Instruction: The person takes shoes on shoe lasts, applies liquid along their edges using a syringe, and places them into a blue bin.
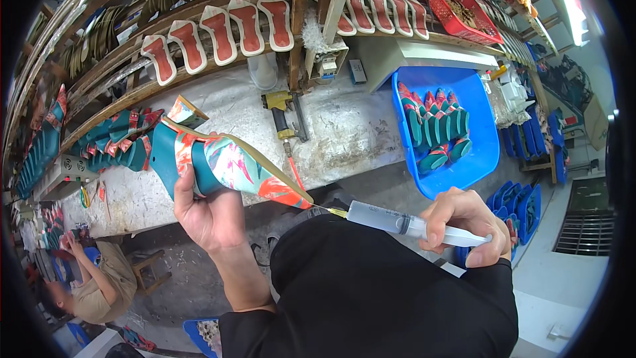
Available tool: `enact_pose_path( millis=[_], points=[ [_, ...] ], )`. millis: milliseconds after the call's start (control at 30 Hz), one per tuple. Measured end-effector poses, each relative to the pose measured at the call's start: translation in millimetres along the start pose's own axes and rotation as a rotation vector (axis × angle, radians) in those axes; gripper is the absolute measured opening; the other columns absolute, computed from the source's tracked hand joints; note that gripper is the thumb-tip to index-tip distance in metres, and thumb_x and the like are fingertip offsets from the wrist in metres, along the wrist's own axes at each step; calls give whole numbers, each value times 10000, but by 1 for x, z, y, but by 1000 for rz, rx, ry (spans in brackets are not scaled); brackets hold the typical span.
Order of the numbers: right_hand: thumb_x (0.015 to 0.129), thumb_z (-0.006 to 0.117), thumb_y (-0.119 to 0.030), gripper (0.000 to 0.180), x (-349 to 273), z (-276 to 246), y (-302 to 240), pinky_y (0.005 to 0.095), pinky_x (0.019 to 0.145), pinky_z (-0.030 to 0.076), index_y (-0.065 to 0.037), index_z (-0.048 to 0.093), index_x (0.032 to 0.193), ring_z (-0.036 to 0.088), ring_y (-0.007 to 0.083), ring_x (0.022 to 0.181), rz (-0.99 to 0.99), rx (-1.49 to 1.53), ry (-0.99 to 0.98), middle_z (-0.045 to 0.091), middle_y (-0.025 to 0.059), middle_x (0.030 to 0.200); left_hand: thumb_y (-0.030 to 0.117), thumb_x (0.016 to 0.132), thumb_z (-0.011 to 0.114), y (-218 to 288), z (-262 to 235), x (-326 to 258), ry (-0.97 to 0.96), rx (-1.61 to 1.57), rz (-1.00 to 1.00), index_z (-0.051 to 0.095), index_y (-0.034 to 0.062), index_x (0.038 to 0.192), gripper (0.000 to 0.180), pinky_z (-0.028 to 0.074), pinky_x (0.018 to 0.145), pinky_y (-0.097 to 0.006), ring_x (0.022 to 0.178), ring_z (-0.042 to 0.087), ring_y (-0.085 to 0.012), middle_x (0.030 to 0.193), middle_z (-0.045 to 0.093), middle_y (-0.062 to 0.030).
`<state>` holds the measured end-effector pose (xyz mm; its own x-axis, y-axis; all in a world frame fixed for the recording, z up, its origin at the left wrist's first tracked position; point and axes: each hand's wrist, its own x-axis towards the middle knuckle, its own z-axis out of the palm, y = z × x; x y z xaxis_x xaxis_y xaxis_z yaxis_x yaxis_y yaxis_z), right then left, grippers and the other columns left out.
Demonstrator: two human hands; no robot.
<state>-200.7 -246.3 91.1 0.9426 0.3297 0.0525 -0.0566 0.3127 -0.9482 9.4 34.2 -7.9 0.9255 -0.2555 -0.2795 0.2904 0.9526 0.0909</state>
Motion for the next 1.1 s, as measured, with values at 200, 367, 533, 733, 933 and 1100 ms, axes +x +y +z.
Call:
enact_pose_path(
  millis=[200,367,533,733,933,1100],
  points=[
    [636,857,-335,655,-23,-8,-15,313,549,526,-15,530,1106,638,210,682,-169,185,206,646,194,868,-8,892,599,3,-9,2,0,-10,26,453,-29,1410,539,322,1171,-534,1305,508,-333,1364,568,-173],
    [683,880,-275,786,8,-7,-8,458,780,597,-80,406,1278,684,343,871,-429,122,150,614,267,1020,45,869,621,-25,2,-14,-101,116,-69,396,-18,1465,640,321,1172,-539,1337,470,-361,1408,517,-217],
    [734,837,-97,767,63,12,25,559,1131,353,-57,383,1350,513,392,1298,-494,-229,101,534,280,1299,82,782,611,-49,21,-40,-236,260,-104,314,6,1522,801,282,1206,-534,1422,384,-377,1491,438,-232],
    [721,851,-162,702,84,10,35,484,1027,467,-49,468,1298,603,396,1189,-485,-587,109,575,263,1308,92,762,623,-52,26,-43,-266,282,-165,320,17,1519,819,304,1195,-516,1411,399,-353,1472,460,-207],
    [710,854,-205,653,76,11,32,416,846,547,-66,523,1255,668,353,994,-389,-853,143,623,220,1274,94,758,642,-61,18,-35,-211,322,-177,314,16,1521,834,306,1191,-513,1400,409,-354,1471,458,-201],
    [691,897,-189,728,74,3,51,419,955,508,-23,508,1284,623,368,1141,-414,-729,165,582,246,1302,75,804,603,-49,2,-33,-166,144,-268,285,17,1542,806,257,1193,-595,1421,378,-378,1511,418,-215]
  ],
)
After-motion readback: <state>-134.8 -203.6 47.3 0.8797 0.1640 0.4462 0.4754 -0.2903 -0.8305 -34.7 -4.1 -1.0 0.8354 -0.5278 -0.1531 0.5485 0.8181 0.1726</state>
